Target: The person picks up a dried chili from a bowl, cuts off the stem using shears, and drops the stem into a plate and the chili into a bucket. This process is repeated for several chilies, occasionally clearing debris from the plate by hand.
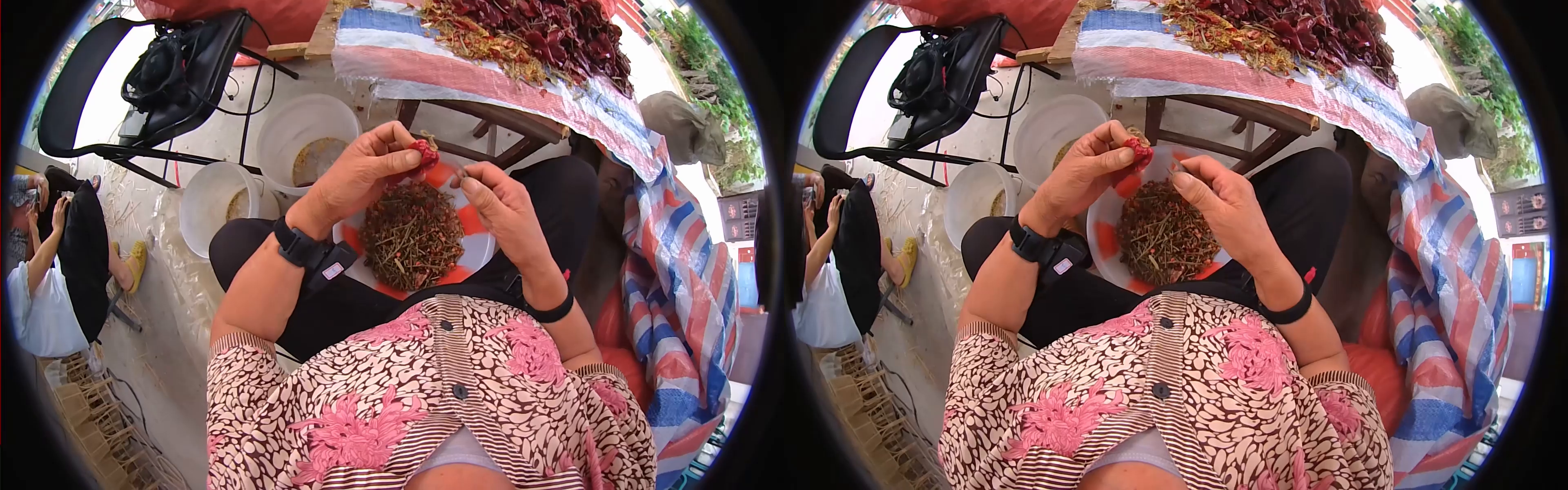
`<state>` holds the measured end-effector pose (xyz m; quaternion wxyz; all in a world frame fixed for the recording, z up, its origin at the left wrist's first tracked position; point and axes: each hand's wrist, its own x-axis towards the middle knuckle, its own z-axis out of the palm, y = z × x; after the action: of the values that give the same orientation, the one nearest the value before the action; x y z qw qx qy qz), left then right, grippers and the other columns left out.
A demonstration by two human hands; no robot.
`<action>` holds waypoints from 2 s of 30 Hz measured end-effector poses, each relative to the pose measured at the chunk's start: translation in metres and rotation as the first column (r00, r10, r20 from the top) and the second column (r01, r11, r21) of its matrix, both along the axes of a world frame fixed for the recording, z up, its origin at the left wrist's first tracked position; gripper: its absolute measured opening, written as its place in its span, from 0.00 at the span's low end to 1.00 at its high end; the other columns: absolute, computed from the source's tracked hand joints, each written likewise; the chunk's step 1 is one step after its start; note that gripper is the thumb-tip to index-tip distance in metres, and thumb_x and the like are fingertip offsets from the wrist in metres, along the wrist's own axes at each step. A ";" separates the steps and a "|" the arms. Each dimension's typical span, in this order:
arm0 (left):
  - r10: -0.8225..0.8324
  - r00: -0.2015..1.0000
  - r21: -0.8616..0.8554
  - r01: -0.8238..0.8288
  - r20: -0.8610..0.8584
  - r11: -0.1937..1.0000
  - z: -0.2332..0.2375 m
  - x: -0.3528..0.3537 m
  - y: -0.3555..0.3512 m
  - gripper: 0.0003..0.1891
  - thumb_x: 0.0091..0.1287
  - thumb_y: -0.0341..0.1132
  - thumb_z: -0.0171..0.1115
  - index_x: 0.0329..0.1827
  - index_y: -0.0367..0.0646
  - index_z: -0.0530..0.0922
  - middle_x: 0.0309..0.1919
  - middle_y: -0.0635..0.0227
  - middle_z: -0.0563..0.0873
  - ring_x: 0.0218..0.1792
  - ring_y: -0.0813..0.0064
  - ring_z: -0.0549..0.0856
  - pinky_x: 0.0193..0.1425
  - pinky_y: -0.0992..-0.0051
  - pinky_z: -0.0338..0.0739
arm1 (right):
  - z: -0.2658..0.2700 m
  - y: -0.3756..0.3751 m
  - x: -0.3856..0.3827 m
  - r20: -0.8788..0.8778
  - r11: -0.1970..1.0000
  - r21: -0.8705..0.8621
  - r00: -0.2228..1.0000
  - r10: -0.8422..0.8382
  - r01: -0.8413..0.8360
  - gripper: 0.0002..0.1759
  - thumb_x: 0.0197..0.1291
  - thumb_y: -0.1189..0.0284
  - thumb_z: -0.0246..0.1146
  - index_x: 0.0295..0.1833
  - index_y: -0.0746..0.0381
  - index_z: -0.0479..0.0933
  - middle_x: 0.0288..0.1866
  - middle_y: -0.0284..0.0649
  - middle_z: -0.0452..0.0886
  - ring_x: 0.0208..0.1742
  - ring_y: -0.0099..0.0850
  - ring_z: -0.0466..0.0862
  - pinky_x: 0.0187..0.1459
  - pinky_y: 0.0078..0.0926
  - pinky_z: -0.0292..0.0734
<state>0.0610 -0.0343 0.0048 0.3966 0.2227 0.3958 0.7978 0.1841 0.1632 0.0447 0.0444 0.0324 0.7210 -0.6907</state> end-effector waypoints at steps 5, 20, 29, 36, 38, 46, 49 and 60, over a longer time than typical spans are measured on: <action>0.043 0.994 -0.076 -0.051 -0.105 0.996 -0.002 0.002 0.003 0.05 0.66 0.29 0.65 0.42 0.43 0.77 0.43 0.70 0.83 0.45 0.81 0.81 0.54 0.78 0.75 | -0.004 -0.010 -0.010 -0.142 0.967 0.245 0.989 -0.040 0.074 0.19 0.67 0.61 0.61 0.49 0.68 0.77 0.36 0.33 0.79 0.39 0.18 0.75 0.43 0.20 0.72; 0.125 0.942 -0.203 -0.194 -0.312 0.960 -0.008 0.011 0.005 0.05 0.66 0.31 0.65 0.41 0.40 0.79 0.38 0.72 0.83 0.41 0.84 0.80 0.48 0.81 0.74 | -0.020 -0.012 -0.015 -0.223 0.880 0.464 0.975 0.006 0.101 0.17 0.66 0.60 0.61 0.47 0.64 0.78 0.36 0.43 0.82 0.37 0.36 0.82 0.41 0.29 0.74; 0.056 0.975 0.019 -0.061 0.215 0.998 -0.019 0.022 0.020 0.06 0.69 0.34 0.62 0.39 0.44 0.75 0.38 0.72 0.82 0.38 0.82 0.80 0.39 0.83 0.73 | -0.034 -0.021 -0.017 -0.524 0.711 0.569 0.848 -0.073 0.413 0.12 0.63 0.66 0.64 0.47 0.63 0.78 0.38 0.44 0.82 0.36 0.42 0.83 0.37 0.30 0.77; -0.092 0.956 0.002 0.095 0.277 0.995 -0.014 0.014 0.013 0.05 0.70 0.32 0.62 0.39 0.46 0.73 0.33 0.75 0.78 0.27 0.87 0.71 0.26 0.85 0.61 | -0.040 -0.013 -0.014 0.083 0.920 -0.387 0.996 -0.033 0.063 0.12 0.69 0.62 0.60 0.46 0.59 0.76 0.25 0.30 0.73 0.18 0.18 0.69 0.18 0.16 0.60; -0.172 0.949 0.053 0.164 0.264 0.985 -0.012 0.012 0.009 0.06 0.69 0.32 0.62 0.40 0.46 0.72 0.32 0.75 0.77 0.24 0.87 0.68 0.25 0.85 0.59 | -0.029 -0.014 -0.008 0.168 0.864 -0.501 0.985 0.045 0.046 0.13 0.70 0.59 0.57 0.44 0.58 0.74 0.23 0.26 0.67 0.15 0.14 0.62 0.16 0.13 0.53; -0.408 0.897 -0.012 0.416 0.170 0.909 -0.019 0.031 0.009 0.07 0.69 0.32 0.62 0.40 0.45 0.71 0.34 0.75 0.77 0.23 0.88 0.66 0.25 0.85 0.56 | -0.021 0.001 -0.008 0.104 0.754 -0.653 0.978 0.182 -0.071 0.19 0.73 0.55 0.51 0.43 0.62 0.72 0.24 0.26 0.64 0.14 0.13 0.58 0.15 0.12 0.51; -0.302 0.936 -0.003 0.308 0.182 0.951 -0.020 0.023 0.001 0.07 0.69 0.32 0.62 0.41 0.45 0.71 0.35 0.74 0.77 0.25 0.88 0.68 0.25 0.85 0.57 | -0.022 0.001 -0.003 0.117 0.819 -0.573 0.986 0.120 -0.031 0.19 0.73 0.56 0.51 0.46 0.62 0.73 0.26 0.26 0.64 0.15 0.12 0.58 0.16 0.11 0.51; -0.198 0.980 -0.063 0.198 0.008 0.978 -0.023 0.013 -0.006 0.05 0.68 0.32 0.63 0.39 0.46 0.74 0.39 0.73 0.79 0.37 0.84 0.78 0.42 0.82 0.73 | -0.018 -0.005 0.011 -0.213 0.917 0.395 0.965 0.151 -0.056 0.16 0.67 0.63 0.60 0.49 0.66 0.77 0.37 0.39 0.81 0.38 0.29 0.80 0.43 0.24 0.73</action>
<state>0.0737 -0.0404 -0.0186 0.4811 0.2475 0.3967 0.7415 0.1955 0.1585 0.0270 -0.0132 -0.0816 0.8434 -0.5309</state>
